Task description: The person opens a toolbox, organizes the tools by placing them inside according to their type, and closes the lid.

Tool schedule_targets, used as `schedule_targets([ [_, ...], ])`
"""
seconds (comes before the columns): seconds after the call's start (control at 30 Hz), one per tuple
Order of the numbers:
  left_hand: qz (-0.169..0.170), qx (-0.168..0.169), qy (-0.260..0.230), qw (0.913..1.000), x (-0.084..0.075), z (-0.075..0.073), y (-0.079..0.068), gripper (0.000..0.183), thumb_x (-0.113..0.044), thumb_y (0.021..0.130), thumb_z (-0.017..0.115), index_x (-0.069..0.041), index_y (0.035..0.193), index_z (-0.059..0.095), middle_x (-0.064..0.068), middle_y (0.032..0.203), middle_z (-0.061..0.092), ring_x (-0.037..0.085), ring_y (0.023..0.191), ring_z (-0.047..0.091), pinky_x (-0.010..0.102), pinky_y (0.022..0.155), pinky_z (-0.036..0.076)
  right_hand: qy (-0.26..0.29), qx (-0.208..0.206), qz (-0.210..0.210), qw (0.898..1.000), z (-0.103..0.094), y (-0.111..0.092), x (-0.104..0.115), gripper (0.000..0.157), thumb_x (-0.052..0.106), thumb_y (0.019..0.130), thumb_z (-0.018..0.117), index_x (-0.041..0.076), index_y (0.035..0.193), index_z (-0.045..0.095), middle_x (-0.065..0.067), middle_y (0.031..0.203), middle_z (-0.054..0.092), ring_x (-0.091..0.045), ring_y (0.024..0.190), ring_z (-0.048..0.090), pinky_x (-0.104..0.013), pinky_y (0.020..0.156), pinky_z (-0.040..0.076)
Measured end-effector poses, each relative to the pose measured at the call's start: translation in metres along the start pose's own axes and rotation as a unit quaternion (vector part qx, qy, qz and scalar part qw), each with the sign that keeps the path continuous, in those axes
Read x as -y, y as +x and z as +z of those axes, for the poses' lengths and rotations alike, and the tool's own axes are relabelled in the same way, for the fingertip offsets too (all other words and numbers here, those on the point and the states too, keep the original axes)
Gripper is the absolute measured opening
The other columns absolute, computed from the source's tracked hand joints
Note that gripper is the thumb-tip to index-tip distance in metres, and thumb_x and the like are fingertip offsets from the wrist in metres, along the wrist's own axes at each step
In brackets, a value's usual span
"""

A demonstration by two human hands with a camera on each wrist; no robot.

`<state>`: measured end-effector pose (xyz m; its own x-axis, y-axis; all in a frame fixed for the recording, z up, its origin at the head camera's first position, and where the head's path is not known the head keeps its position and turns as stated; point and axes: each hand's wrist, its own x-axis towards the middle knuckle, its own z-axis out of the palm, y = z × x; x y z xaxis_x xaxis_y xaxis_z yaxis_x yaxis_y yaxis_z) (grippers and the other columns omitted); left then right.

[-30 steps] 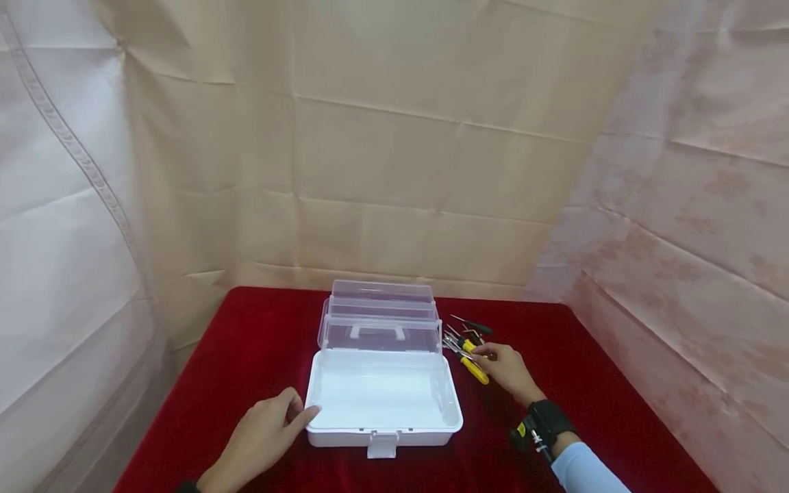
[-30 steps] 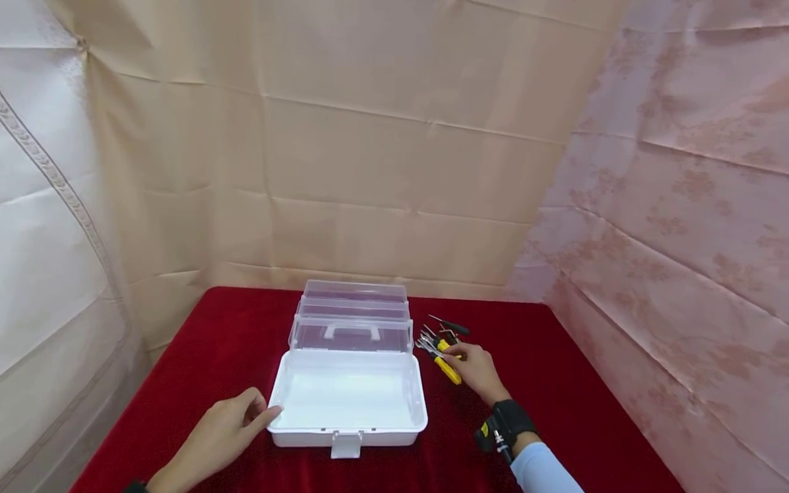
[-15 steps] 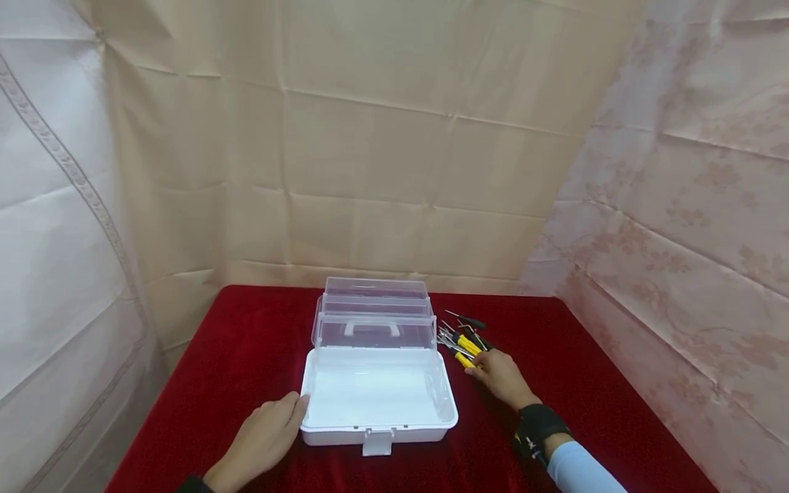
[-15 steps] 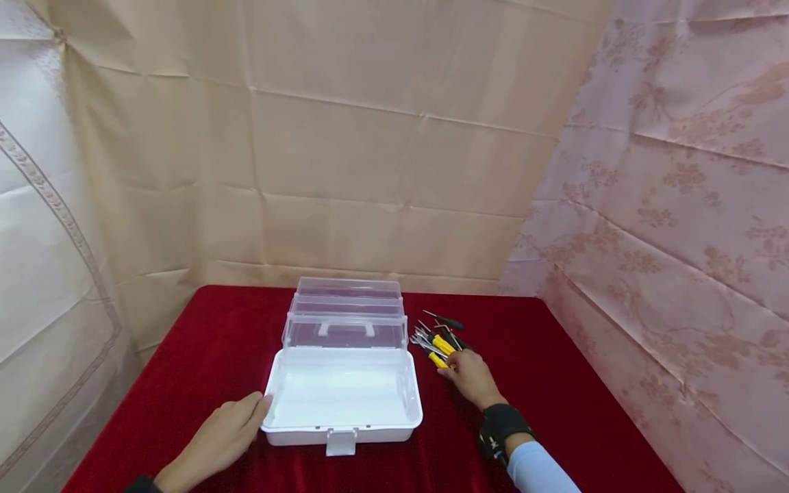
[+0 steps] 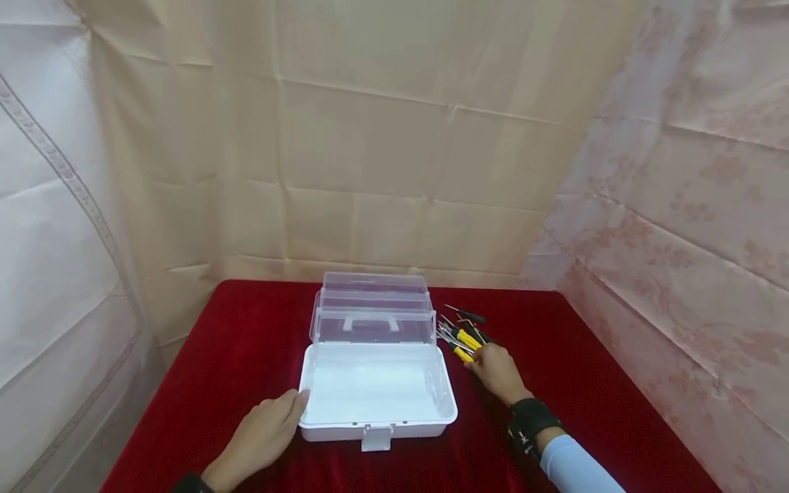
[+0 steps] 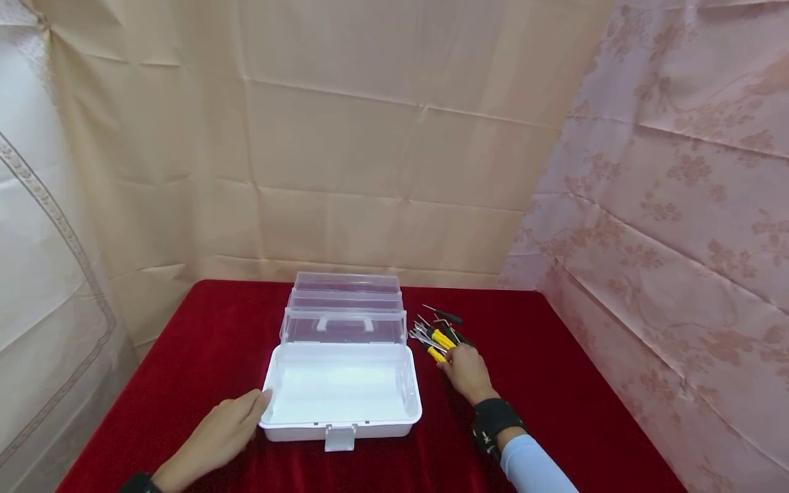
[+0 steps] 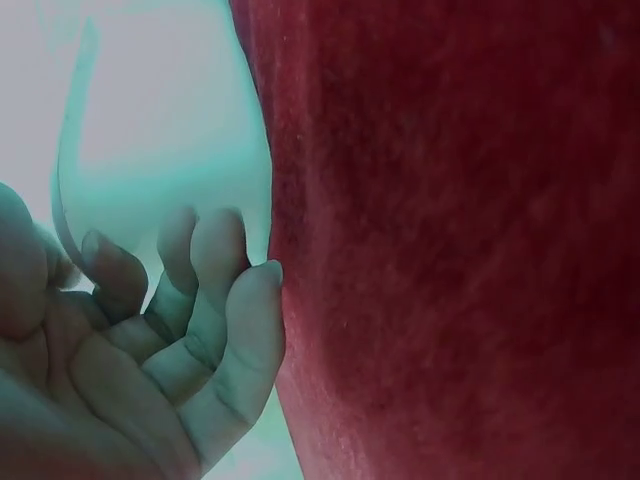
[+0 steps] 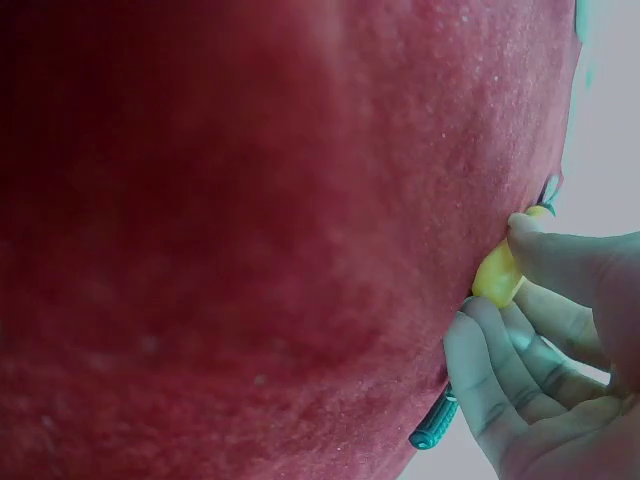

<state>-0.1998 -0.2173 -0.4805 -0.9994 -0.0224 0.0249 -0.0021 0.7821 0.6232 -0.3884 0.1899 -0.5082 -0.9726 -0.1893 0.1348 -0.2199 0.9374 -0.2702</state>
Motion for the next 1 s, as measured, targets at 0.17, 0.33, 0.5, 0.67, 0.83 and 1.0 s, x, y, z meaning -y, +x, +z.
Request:
schedule_targets([
  [0.17,0.004,-0.007,0.016,0.9998,-0.002,0.001,0.000,0.029,-0.026,0.109,0.052,-0.014,0.083,0.056,-0.001,0.059,0.042,0.013,0.054,0.037,0.026,0.051,0.034,-0.010,0.007,0.007,1.000,-0.002,0.003,0.001,0.019,0.020,0.088,0.082,0.001,0.092,0.078,-0.006,0.081,0.067,-0.019,0.071,0.055,-0.039,0.073,0.051],
  [0.33,0.006,-0.010,0.022,0.9997,-0.002,0.002,0.000,0.031,-0.028,0.109,0.052,-0.014,0.081,0.056,-0.001,0.059,0.042,0.013,0.053,0.036,0.027,0.051,0.034,0.022,0.030,0.027,0.999,-0.005,0.002,-0.002,0.019,0.020,0.089,0.080,0.001,0.091,0.078,-0.004,0.077,0.067,-0.018,0.069,0.054,-0.037,0.071,0.049],
  [0.5,0.007,-0.003,0.017,0.9998,-0.002,0.005,0.000,0.034,-0.027,0.109,0.052,-0.015,0.078,0.058,-0.001,0.057,0.042,0.012,0.052,0.033,0.026,0.050,0.033,0.048,0.031,0.046,0.997,-0.009,-0.007,-0.007,0.020,0.018,0.089,0.080,-0.001,0.092,0.077,-0.003,0.074,0.065,-0.016,0.065,0.052,-0.032,0.063,0.045],
  [0.67,0.015,-0.010,0.015,0.9997,-0.003,0.006,0.000,0.034,-0.024,0.108,0.053,-0.016,0.075,0.054,-0.002,0.056,0.041,0.011,0.052,0.033,0.025,0.050,0.033,0.075,0.019,0.056,0.995,-0.011,-0.017,-0.012,0.018,0.018,0.091,0.079,0.000,0.092,0.076,0.000,0.072,0.060,-0.015,0.063,0.049,-0.028,0.056,0.038],
  [0.83,0.002,0.000,0.002,1.0000,-0.001,0.004,-0.003,0.030,-0.021,0.108,0.052,-0.015,0.079,0.052,-0.001,0.058,0.043,0.013,0.052,0.035,0.024,0.050,0.033,0.114,0.003,0.056,0.992,-0.015,-0.024,-0.016,0.019,0.018,0.093,0.078,0.000,0.097,0.075,0.001,0.075,0.062,-0.013,0.063,0.051,-0.026,0.053,0.039],
  [1.0,-0.008,0.009,-0.019,0.9997,0.001,0.004,-0.003,0.030,-0.023,0.110,0.050,-0.015,0.081,0.052,-0.001,0.059,0.046,0.015,0.052,0.042,0.025,0.050,0.035,0.154,0.003,0.063,0.986,-0.023,-0.031,-0.016,0.019,0.014,0.095,0.075,-0.001,0.107,0.074,-0.003,0.082,0.069,-0.012,0.064,0.062,-0.029,0.051,0.051],
])
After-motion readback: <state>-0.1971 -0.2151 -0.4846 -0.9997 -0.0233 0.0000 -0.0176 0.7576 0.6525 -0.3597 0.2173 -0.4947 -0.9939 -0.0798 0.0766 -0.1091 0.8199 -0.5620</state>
